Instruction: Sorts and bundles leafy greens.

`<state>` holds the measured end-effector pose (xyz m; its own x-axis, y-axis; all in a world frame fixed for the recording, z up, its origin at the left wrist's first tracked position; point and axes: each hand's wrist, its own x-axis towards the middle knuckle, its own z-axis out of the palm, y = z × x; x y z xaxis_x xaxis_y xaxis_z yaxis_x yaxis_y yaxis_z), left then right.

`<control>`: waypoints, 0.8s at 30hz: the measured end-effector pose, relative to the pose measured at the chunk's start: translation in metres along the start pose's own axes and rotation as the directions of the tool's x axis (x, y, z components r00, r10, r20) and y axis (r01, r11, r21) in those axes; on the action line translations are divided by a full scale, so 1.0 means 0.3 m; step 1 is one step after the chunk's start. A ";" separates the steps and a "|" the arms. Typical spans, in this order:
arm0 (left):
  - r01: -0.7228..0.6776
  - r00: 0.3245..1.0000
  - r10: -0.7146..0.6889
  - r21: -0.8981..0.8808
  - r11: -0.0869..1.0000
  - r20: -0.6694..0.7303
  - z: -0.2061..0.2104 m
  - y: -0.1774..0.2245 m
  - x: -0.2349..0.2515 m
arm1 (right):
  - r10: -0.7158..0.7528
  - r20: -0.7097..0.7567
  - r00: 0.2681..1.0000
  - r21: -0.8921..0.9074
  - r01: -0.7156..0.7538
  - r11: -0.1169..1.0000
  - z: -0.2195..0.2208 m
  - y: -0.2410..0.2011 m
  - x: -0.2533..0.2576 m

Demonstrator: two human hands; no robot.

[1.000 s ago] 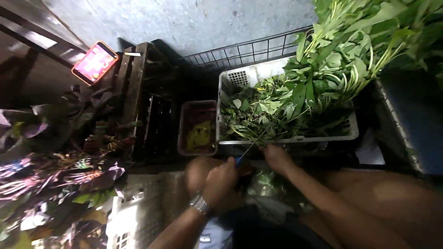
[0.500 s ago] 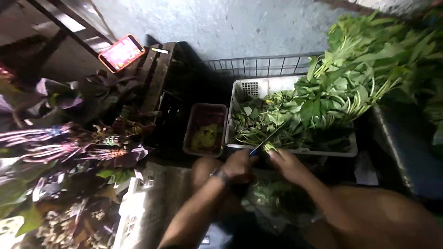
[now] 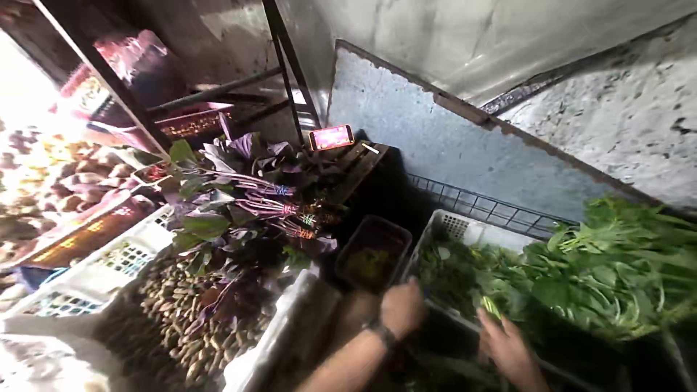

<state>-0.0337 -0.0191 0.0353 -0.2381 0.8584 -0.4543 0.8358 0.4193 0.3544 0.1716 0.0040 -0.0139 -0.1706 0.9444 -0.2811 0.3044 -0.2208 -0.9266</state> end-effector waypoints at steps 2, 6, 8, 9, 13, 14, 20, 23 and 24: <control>-0.088 0.995 0.086 -0.031 0.996 -0.056 0.072 0.032 0.089 | -0.009 -0.014 1.000 0.039 0.010 0.999 0.012 0.007 -0.012; -0.434 0.890 0.404 -0.121 0.893 -0.212 0.077 0.063 0.073 | -0.101 0.002 0.995 0.078 0.101 0.992 -0.032 -0.014 -0.099; -0.731 0.682 0.616 -0.356 0.582 -0.394 0.027 0.056 -0.006 | -0.170 0.019 0.985 -0.069 0.171 0.983 -0.069 -0.036 -0.165; -0.777 0.609 0.684 -0.476 0.412 -0.402 -0.011 0.065 -0.047 | -0.204 0.047 0.978 -0.193 0.210 0.959 -0.080 -0.059 -0.195; -0.812 0.542 0.794 -0.414 0.412 -0.274 -0.086 0.087 -0.135 | -0.364 0.123 0.923 -0.613 0.359 0.704 -0.060 -0.238 -0.269; -0.763 0.607 0.748 -0.460 0.454 -0.267 -0.092 0.081 -0.127 | -0.450 0.041 0.892 -0.645 0.368 0.670 -0.067 -0.285 -0.255; -0.547 0.571 0.675 -0.830 -0.112 -0.467 -0.202 0.100 -0.286 | -0.339 -0.335 0.879 0.216 0.422 0.881 -0.016 -0.392 -0.043; -0.494 0.717 0.349 -0.793 -0.356 -0.603 -0.282 0.072 -0.084 | -0.421 -0.156 0.894 0.089 0.437 0.895 0.092 -0.423 -0.112; -0.617 0.729 0.284 -0.778 -0.121 -0.623 -0.271 0.068 0.006 | -0.447 -0.082 0.891 0.017 0.450 0.893 0.105 -0.437 -0.147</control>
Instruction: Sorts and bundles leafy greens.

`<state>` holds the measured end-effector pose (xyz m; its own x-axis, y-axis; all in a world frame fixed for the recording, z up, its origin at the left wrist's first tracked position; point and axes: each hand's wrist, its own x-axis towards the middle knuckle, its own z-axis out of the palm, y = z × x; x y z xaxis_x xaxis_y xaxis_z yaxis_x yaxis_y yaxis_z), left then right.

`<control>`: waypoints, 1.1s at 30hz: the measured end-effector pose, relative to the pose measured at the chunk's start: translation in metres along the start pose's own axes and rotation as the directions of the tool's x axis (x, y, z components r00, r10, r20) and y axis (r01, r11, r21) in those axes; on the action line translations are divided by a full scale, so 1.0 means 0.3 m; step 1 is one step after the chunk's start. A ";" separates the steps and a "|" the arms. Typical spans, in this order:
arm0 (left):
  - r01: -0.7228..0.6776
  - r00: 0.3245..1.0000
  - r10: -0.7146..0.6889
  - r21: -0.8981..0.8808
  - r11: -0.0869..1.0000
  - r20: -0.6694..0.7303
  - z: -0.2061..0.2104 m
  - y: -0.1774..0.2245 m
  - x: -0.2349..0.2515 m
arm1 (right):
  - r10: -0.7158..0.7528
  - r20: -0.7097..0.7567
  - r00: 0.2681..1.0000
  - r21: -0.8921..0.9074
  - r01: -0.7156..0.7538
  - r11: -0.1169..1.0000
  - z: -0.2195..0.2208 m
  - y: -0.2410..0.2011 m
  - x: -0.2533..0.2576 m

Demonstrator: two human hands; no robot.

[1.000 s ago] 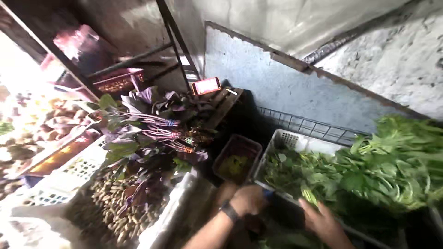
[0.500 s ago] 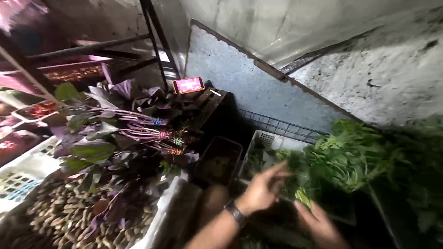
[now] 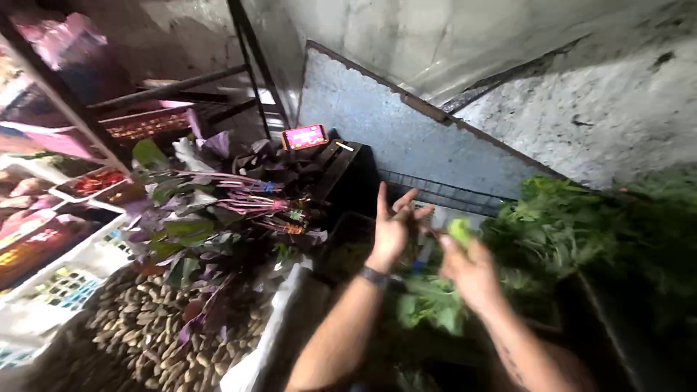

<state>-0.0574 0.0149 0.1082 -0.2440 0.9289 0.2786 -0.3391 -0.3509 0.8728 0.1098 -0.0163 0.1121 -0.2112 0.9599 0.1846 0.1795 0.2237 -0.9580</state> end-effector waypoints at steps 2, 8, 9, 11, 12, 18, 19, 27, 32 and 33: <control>0.019 0.999 -0.003 0.352 0.936 -0.045 -0.014 -0.066 0.039 | -0.009 0.142 0.990 0.079 -0.002 0.997 -0.009 -0.029 -0.032; -0.317 0.781 0.051 0.325 0.891 0.622 0.163 0.216 -0.130 | 0.001 0.359 0.933 0.284 -0.110 0.952 -0.067 0.055 -0.018; -0.426 0.729 0.179 0.234 0.874 0.660 0.189 0.248 -0.162 | -0.076 0.243 0.967 0.288 0.003 0.958 -0.075 0.070 -0.018; -0.405 0.790 0.289 0.107 0.908 0.541 0.154 0.235 -0.152 | -0.023 -0.006 1.000 0.348 0.024 0.937 -0.099 0.051 0.025; -0.315 0.846 0.218 0.126 0.941 0.487 0.112 0.196 -0.115 | 0.025 -0.048 0.999 0.376 -0.005 0.927 -0.119 0.019 0.031; -0.278 0.823 0.161 0.139 0.950 0.545 0.135 0.259 -0.212 | -0.047 0.236 0.971 0.155 0.010 0.988 -0.099 0.053 -0.052; -0.267 0.847 0.207 0.055 0.962 0.490 0.122 0.254 -0.202 | -0.038 0.111 0.993 0.278 0.006 0.961 -0.102 0.061 -0.036; -0.319 0.829 0.279 0.000 0.948 0.485 0.110 0.264 -0.221 | -0.090 0.048 0.995 0.359 0.067 0.931 -0.050 0.056 -0.027; -0.276 0.833 0.076 0.293 0.915 0.548 0.075 0.224 -0.180 | -0.133 0.343 0.930 0.128 0.094 0.987 -0.045 -0.001 -0.060; -0.332 0.800 0.160 0.205 0.921 0.578 0.101 0.258 -0.206 | -0.232 0.268 0.935 0.181 0.188 0.965 -0.042 0.025 -0.044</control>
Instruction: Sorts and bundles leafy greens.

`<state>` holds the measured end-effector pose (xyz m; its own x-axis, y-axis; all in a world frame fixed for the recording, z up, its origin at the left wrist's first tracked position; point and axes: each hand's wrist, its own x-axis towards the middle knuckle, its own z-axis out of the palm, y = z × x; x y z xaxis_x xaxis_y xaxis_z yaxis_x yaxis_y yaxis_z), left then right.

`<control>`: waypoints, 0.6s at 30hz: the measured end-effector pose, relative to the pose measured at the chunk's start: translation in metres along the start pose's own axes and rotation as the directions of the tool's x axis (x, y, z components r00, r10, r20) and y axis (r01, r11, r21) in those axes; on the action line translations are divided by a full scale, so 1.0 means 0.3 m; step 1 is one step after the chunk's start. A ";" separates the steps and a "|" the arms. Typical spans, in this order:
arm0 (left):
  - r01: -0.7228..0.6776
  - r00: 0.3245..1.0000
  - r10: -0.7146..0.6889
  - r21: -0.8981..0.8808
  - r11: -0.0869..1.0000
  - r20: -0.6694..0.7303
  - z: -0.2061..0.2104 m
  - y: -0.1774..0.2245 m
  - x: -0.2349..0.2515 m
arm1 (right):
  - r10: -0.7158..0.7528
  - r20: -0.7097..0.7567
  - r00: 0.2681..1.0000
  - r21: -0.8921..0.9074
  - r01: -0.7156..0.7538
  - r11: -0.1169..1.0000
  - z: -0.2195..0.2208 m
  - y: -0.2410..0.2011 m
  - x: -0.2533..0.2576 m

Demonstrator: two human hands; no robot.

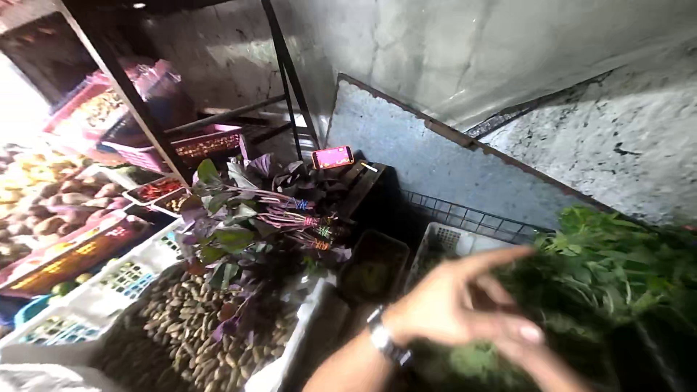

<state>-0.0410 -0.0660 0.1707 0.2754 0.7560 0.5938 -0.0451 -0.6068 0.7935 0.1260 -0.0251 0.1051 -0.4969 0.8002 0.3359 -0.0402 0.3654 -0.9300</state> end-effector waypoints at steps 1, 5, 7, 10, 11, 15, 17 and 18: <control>-0.085 0.995 0.080 -0.102 0.991 -0.054 0.013 0.017 -0.002 | -0.067 -0.120 0.991 0.106 0.080 0.991 -0.009 0.019 0.014; 0.034 0.985 -0.076 -0.254 0.967 -0.155 -0.032 -0.129 0.016 | 0.065 -0.127 0.990 0.068 -0.056 0.996 -0.008 -0.072 -0.004; 0.064 0.995 -0.069 -0.079 0.995 -0.065 -0.016 -0.088 0.000 | 0.188 0.033 0.982 -0.168 -0.179 0.969 -0.011 -0.029 -0.021; -0.120 0.987 0.094 -0.203 0.972 -0.132 0.028 -0.041 -0.008 | 0.042 -0.293 0.955 0.039 -0.032 0.999 -0.011 0.012 -0.005; -0.105 0.984 0.065 -0.245 0.964 -0.167 0.023 -0.064 0.003 | 0.025 -0.352 0.936 0.101 0.011 0.995 0.004 -0.016 0.001; 0.007 0.993 -0.011 -0.032 0.999 -0.117 0.007 -0.049 0.002 | 0.160 -0.034 0.987 -0.103 -0.162 0.981 0.019 -0.043 -0.046; -0.147 0.978 0.129 -0.099 0.984 -0.164 0.029 -0.013 -0.010 | 0.130 -0.182 0.975 -0.028 -0.137 0.990 0.018 -0.040 -0.022; -0.164 0.963 0.117 -0.180 0.970 -0.244 0.041 -0.026 -0.010 | 0.067 -0.310 0.948 0.005 -0.069 0.998 0.032 -0.042 -0.005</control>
<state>-0.0298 -0.0665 0.1610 0.0250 0.7165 0.6972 -0.2616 -0.6684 0.6963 0.1189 -0.0355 0.1149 -0.2048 0.9310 0.3022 -0.0096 0.3069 -0.9517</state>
